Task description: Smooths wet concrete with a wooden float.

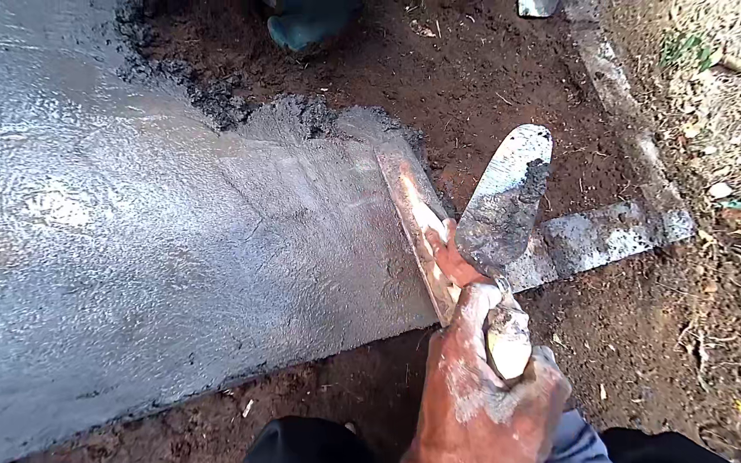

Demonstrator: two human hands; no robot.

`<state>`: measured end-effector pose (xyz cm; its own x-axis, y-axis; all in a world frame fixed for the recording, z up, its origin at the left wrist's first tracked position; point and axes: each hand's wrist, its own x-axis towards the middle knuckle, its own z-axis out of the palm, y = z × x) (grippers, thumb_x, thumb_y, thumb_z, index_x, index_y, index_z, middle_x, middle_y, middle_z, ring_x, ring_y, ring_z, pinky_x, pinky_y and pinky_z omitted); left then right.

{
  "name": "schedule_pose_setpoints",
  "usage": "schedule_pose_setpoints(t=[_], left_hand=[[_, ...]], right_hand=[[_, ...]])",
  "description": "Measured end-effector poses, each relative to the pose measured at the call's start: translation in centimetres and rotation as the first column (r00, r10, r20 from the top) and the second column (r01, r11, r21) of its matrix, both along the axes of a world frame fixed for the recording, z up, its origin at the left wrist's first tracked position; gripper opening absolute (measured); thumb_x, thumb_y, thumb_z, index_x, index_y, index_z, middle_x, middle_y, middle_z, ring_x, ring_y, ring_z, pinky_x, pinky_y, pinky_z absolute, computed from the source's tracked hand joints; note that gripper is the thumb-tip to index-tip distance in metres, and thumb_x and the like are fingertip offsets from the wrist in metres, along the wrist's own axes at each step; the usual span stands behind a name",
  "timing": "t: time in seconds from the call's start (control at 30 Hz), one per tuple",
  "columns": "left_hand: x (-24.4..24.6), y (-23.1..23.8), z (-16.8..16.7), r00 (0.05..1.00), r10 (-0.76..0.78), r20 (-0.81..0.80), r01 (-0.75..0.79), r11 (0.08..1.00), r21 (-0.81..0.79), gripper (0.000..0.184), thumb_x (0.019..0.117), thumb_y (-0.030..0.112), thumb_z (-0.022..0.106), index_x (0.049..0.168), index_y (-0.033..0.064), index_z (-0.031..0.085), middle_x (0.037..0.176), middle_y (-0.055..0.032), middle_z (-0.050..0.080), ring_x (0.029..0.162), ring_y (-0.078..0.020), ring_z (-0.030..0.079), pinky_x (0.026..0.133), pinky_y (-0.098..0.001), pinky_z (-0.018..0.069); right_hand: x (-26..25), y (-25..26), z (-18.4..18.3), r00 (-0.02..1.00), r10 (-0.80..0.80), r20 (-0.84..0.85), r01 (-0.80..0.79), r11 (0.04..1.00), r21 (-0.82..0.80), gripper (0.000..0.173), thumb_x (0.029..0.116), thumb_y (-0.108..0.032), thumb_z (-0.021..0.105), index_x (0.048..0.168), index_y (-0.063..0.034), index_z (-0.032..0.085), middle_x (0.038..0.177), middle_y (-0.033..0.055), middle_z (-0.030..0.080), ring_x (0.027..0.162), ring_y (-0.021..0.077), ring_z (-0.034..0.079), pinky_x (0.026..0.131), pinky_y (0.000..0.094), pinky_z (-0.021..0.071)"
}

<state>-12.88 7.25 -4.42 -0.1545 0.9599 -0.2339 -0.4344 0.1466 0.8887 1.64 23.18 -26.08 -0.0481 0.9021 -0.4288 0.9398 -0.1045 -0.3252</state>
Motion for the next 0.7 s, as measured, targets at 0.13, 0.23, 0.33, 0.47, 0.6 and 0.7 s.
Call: schedule_pose_setpoints(t=[0.13,0.23,0.33,0.47,0.6,0.7], left_hand=[[0.3,-0.4,0.1,0.996,-0.072,-0.05,0.073,0.997,0.021,0.044,0.0865,0.007,0.07,0.126,-0.0063,0.056,0.095,-0.0067,0.067,0.079,-0.0062,0.065,0.07,-0.0243,0.057],[0.4,-0.3,0.1,0.995,-0.076,-0.058,0.077,0.997,0.029,0.043,0.0869,0.006,0.069,0.126,-0.007,0.056,0.096,-0.0077,0.067,0.079,-0.0063,0.064,0.071,-0.0239,0.0562],[0.5,-0.2,0.1,0.995,-0.084,-0.051,0.084,0.997,-0.002,0.042,0.0866,0.007,0.07,0.124,-0.0045,0.057,0.094,-0.006,0.067,0.078,-0.0071,0.065,0.069,-0.0246,0.0568],[0.3,-0.4,0.3,0.995,-0.077,-0.067,0.076,0.997,-0.015,0.041,0.0868,0.009,0.069,0.125,-0.003,0.058,0.092,-0.0051,0.067,0.076,-0.0061,0.065,0.067,-0.024,0.0565],[-0.5,-1.0,0.5,0.996,-0.055,-0.077,0.056,0.998,0.017,0.048,0.0867,0.01,0.07,0.129,-0.0075,0.056,0.1,-0.0105,0.068,0.085,-0.0085,0.066,0.076,-0.0266,0.0573],[-0.7,-1.4,1.5,0.991,-0.084,-0.102,0.086,0.996,0.019,0.046,0.0873,0.007,0.067,0.129,-0.0098,0.057,0.103,-0.0157,0.069,0.089,-0.0144,0.067,0.079,-0.0328,0.0566]], right_hand=[[-0.2,-0.8,2.9,0.977,-0.13,-0.171,0.139,0.989,0.043,0.057,0.1073,-0.05,0.049,0.133,0.0003,0.058,0.123,0.0275,0.065,0.116,0.0394,0.064,0.1,0.0574,0.0492],[-3.3,0.3,7.2,0.999,-0.036,0.001,0.036,0.997,0.067,0.064,0.1067,-0.058,0.043,0.125,0.0011,0.061,0.117,0.028,0.067,0.111,0.0443,0.066,0.094,0.0619,0.0512],[-3.2,-0.9,7.8,0.992,-0.08,0.093,0.077,0.996,0.041,0.063,0.1049,-0.056,0.051,0.129,0.0008,0.063,0.126,0.0244,0.067,0.12,0.0395,0.064,0.103,0.0547,0.0495],[0.7,-0.1,6.6,0.971,-0.19,-0.143,0.175,0.979,-0.108,0.043,0.1084,-0.013,0.051,0.143,0.0122,0.047,0.14,0.0304,0.056,0.129,0.0308,0.056,0.112,0.0372,0.0423],[0.4,-2.0,3.3,0.952,-0.018,-0.304,0.08,0.978,0.192,0.043,0.1117,-0.035,0.044,0.116,0.0059,0.057,0.078,0.0111,0.053,0.062,0.0128,0.052,0.055,0.0255,0.0454],[-6.8,-1.1,10.6,0.979,-0.198,-0.041,0.182,0.95,-0.253,0.054,0.1125,-0.046,0.036,0.136,-0.0009,0.056,0.115,0.0225,0.065,0.104,0.0339,0.066,0.092,0.0507,0.0524]])
